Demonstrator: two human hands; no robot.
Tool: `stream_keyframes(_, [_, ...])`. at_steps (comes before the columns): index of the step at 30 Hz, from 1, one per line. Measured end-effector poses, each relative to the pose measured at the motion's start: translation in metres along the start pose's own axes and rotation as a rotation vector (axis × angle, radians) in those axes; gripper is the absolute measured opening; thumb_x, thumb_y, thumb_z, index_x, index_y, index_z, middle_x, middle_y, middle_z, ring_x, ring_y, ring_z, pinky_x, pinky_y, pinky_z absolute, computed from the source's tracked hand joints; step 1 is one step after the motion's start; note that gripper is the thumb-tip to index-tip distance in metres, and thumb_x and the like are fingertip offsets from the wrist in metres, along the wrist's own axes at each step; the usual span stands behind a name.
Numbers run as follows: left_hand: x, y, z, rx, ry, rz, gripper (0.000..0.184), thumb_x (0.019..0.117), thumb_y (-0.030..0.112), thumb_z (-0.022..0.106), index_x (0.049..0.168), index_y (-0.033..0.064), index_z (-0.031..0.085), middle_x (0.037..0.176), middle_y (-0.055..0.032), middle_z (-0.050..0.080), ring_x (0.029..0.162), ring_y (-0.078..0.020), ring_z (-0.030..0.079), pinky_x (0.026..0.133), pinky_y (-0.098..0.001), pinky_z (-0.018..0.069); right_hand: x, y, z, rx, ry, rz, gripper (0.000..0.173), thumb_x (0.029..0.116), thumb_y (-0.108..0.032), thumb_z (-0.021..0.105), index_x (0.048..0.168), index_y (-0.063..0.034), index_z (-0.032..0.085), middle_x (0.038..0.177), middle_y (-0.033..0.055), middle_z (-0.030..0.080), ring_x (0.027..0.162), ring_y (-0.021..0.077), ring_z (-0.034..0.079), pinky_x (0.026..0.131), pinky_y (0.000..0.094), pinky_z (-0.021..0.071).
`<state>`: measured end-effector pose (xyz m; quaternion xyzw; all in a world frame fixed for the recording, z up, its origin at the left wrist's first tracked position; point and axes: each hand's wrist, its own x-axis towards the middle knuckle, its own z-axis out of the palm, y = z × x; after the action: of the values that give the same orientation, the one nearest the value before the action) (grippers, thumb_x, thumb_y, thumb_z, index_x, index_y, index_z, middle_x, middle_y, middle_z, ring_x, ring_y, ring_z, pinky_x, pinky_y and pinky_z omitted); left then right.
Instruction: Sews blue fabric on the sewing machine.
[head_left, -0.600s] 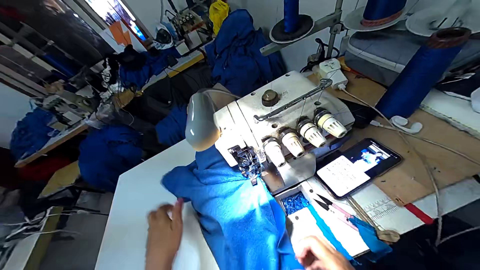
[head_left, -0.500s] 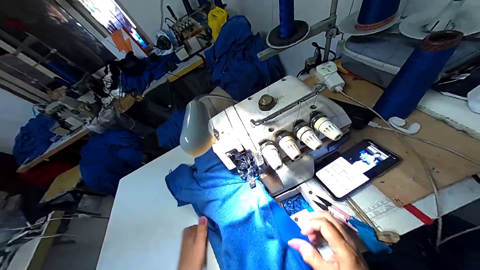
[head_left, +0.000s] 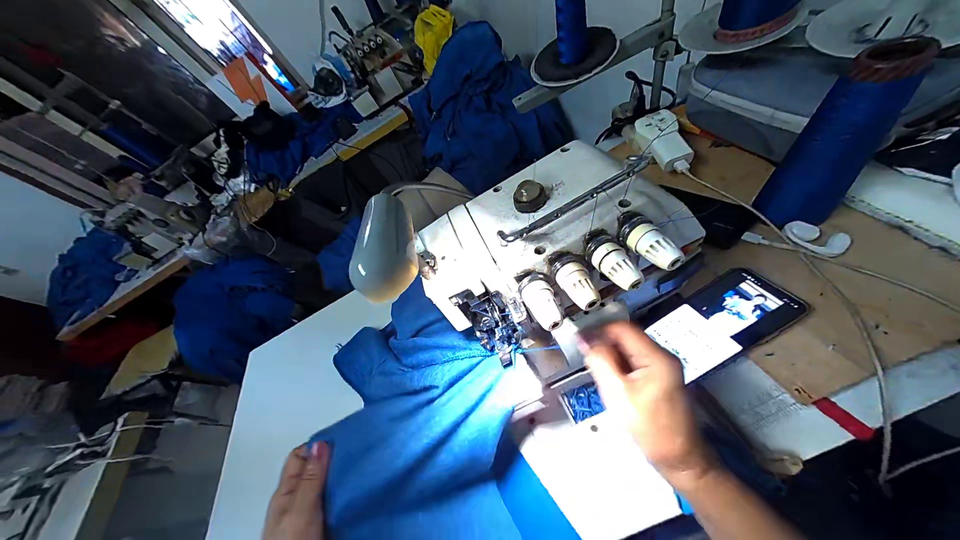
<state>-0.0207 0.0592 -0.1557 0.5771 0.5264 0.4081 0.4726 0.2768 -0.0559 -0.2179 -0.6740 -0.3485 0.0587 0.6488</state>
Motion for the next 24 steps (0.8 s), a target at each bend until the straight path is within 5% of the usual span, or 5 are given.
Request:
stream_keyframes(3, [-0.013, -0.001, -0.016, -0.375, -0.156, -0.189, 0.065, 0.1051, 0.061, 0.019, 0.117, 0.0188, 0.067, 0.103, 0.0021, 0.077, 0.098, -0.0096, 0.074, 0.087, -0.0332, 0.0624, -0.007, 0.013, -0.046, -0.170, 0.092, 0.110, 0.033, 0.1053, -0.023, 0.055, 0.122, 0.0055, 0.056, 0.105, 0.0182, 0.062, 0.088, 0.0213, 0.063, 0.075, 0.0393, 0.0547])
stream_keyframes(6, [-0.035, -0.033, -0.001, -0.488, -0.215, -0.421, 0.078, 0.0871, 0.085, 0.036, 0.104, 0.0209, 0.078, 0.099, -0.0020, 0.079, 0.094, -0.0128, 0.076, 0.083, -0.0355, 0.0634, -0.050, 0.005, -0.044, -0.026, -0.051, -0.034, 0.025, 0.1031, -0.025, 0.057, 0.115, -0.0032, 0.058, 0.102, 0.0072, 0.065, 0.094, 0.0096, 0.065, 0.082, 0.0289, 0.0571])
stream_keyframes(13, [-0.034, -0.015, -0.008, -0.674, -0.282, 0.051, 0.048, 0.0990, 0.059, 0.047, 0.110, 0.0253, 0.079, 0.108, 0.0046, 0.078, 0.104, -0.0051, 0.072, 0.092, -0.0277, 0.0590, -0.076, -0.013, -0.008, 0.553, -0.555, 0.230, 0.015, 0.0933, -0.017, 0.072, 0.097, -0.0077, 0.061, 0.086, -0.0040, 0.062, 0.072, -0.0033, 0.059, 0.064, 0.0135, 0.0518])
stream_keyframes(21, [-0.033, 0.013, -0.012, -0.615, -0.210, 0.063, 0.043, 0.1102, 0.028, 0.038, 0.103, 0.0166, 0.078, 0.097, 0.0021, 0.079, 0.093, -0.0031, 0.073, 0.083, -0.0229, 0.0608, -0.085, 0.004, -0.011, -0.117, -0.189, -0.184, 0.016, 0.0925, -0.009, 0.059, 0.090, -0.0125, 0.075, 0.091, 0.0006, 0.071, 0.093, 0.0103, 0.067, 0.084, 0.0228, 0.0557])
stream_keyframes(24, [-0.029, 0.008, -0.015, -0.589, -0.152, 0.015, 0.051, 0.1073, 0.051, 0.037, 0.101, 0.0233, 0.079, 0.096, 0.0045, 0.079, 0.092, -0.0035, 0.075, 0.082, -0.0253, 0.0622, -0.086, -0.011, -0.013, -0.140, -0.168, -0.164, 0.014, 0.0933, -0.013, 0.062, 0.094, -0.0110, 0.076, 0.093, 0.0038, 0.068, 0.092, 0.0115, 0.065, 0.081, 0.0229, 0.0554])
